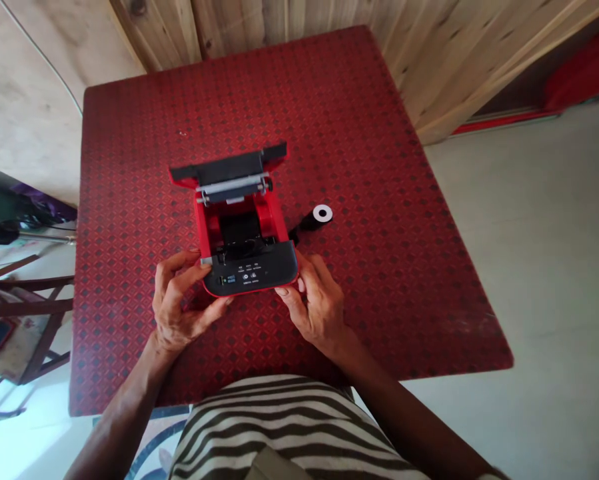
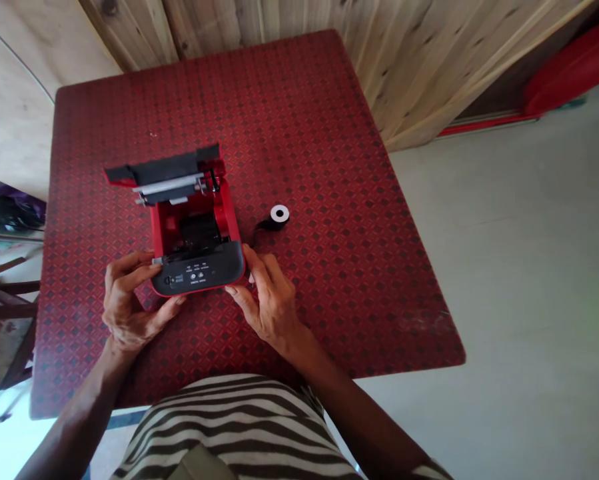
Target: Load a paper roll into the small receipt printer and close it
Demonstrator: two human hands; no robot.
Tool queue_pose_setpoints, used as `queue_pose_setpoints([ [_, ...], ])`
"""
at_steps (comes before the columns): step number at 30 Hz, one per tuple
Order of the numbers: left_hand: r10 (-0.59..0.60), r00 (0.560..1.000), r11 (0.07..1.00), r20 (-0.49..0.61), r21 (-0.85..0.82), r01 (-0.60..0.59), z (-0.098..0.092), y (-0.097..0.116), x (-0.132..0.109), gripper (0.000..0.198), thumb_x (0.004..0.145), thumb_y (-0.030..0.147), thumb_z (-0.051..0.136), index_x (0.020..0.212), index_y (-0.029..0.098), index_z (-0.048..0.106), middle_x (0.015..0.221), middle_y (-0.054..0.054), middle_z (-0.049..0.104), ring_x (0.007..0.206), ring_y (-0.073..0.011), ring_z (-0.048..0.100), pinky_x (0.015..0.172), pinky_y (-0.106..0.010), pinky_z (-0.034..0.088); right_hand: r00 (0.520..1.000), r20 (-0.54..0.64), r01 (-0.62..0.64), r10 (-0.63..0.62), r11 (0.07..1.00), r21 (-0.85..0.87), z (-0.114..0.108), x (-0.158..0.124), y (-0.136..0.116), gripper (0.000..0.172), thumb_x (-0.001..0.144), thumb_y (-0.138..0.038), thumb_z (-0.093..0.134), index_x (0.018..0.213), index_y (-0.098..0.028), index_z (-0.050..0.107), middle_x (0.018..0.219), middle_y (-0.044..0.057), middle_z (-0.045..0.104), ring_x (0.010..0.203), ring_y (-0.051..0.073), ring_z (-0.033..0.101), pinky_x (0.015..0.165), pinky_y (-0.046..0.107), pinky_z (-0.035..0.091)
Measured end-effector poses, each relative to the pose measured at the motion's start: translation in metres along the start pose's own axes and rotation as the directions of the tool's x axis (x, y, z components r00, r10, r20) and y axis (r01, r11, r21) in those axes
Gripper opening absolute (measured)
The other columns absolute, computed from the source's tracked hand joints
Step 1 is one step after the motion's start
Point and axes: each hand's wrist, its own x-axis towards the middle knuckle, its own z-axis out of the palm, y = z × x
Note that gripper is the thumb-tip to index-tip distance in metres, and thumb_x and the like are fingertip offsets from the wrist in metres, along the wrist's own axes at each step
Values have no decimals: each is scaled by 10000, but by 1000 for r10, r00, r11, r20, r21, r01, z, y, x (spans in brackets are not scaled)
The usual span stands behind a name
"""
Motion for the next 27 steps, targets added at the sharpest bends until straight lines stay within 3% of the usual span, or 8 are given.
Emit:
queue_pose_setpoints([
  [6, 62, 998, 995, 14, 71, -63, -2, 4, -1, 600, 919, 487, 805, 1415, 229, 587, 1244, -111, 657, 1100, -234, 689, 921, -389, 638, 999, 4, 51, -51, 997, -58, -18, 4, -1, 381, 1118, -478, 469, 1333, -228, 660, 923, 42, 658, 776, 188, 656, 704, 339, 590],
  [10, 74, 997, 996, 3, 47, -74, -1, 3, -5, 631, 921, 440, 812, 1462, 224, 568, 1273, -131, 663, 1133, -248, 690, 943, -388, 644, 989, -72, 114, -126, 981, -155, -37, 44, -17, 239, 1106, -332, 540, 1257, -263, 712, 932, 34, 714, 812, 188, 683, 771, 346, 594],
  [12, 84, 996, 996, -3, 31, -84, 1, 2, -8, 676, 909, 409, 830, 1493, 219, 548, 1299, -142, 657, 1169, -255, 688, 955, -380, 644, 969, 60, 247, -240, 945, -214, -35, 76, -26, 186, 1081, -242, 587, 1194, -247, 735, 1011, 48, 763, 917, 200, 708, 863, 358, 601],
  [14, 80, 997, 996, 1, 29, -80, 2, 1, -11, 700, 909, 404, 832, 1516, 226, 533, 1330, -150, 647, 1186, -261, 683, 961, -381, 647, 910, 287, 375, -300, 890, -260, -24, 107, -33, 211, 1085, -194, 551, 1098, -224, 759, 1016, 60, 772, 977, 218, 702, 911, 377, 592],
  [18, 53, 998, 998, 19, 26, -53, 5, 1, -18, 699, 915, 423, 822, 1526, 242, 534, 1373, -154, 633, 1178, -267, 687, 976, -403, 659, 758, 624, 477, -190, 814, -331, 8, 148, -38, 200, 1017, -75, 590, 994, -157, 770, 990, 103, 782, 950, 244, 723, 887, 398, 583],
  [21, 46, 999, 999, 26, 17, -47, 6, 2, -20, 702, 925, 417, 811, 1540, 241, 520, 1378, -159, 622, 1195, -266, 683, 983, -399, 662, 711, 698, 508, -88, 751, -422, 21, 158, -37, 190, 969, -37, 615, 938, -133, 775, 923, 127, 784, 844, 250, 741, 780, 381, 578],
  [24, 58, 998, 998, 21, 9, -59, 6, 2, -19, 694, 931, 395, 806, 1538, 221, 518, 1367, -166, 620, 1230, -272, 680, 989, -389, 663, 662, 744, 542, -92, 744, -390, 19, 160, -36, 156, 943, -46, 653, 892, -147, 761, 898, 115, 775, 848, 256, 750, 769, 372, 579],
  [27, 67, 998, 998, 18, 21, -67, 7, 2, -19, 682, 926, 368, 815, 1523, 209, 526, 1369, -169, 623, 1236, -272, 684, 992, -386, 666, 709, 683, 506, -174, 801, -321, 8, 157, -38, 69, 940, -120, 712, 905, -177, 729, 939, 90, 764, 917, 260, 743, 849, 389, 594],
])
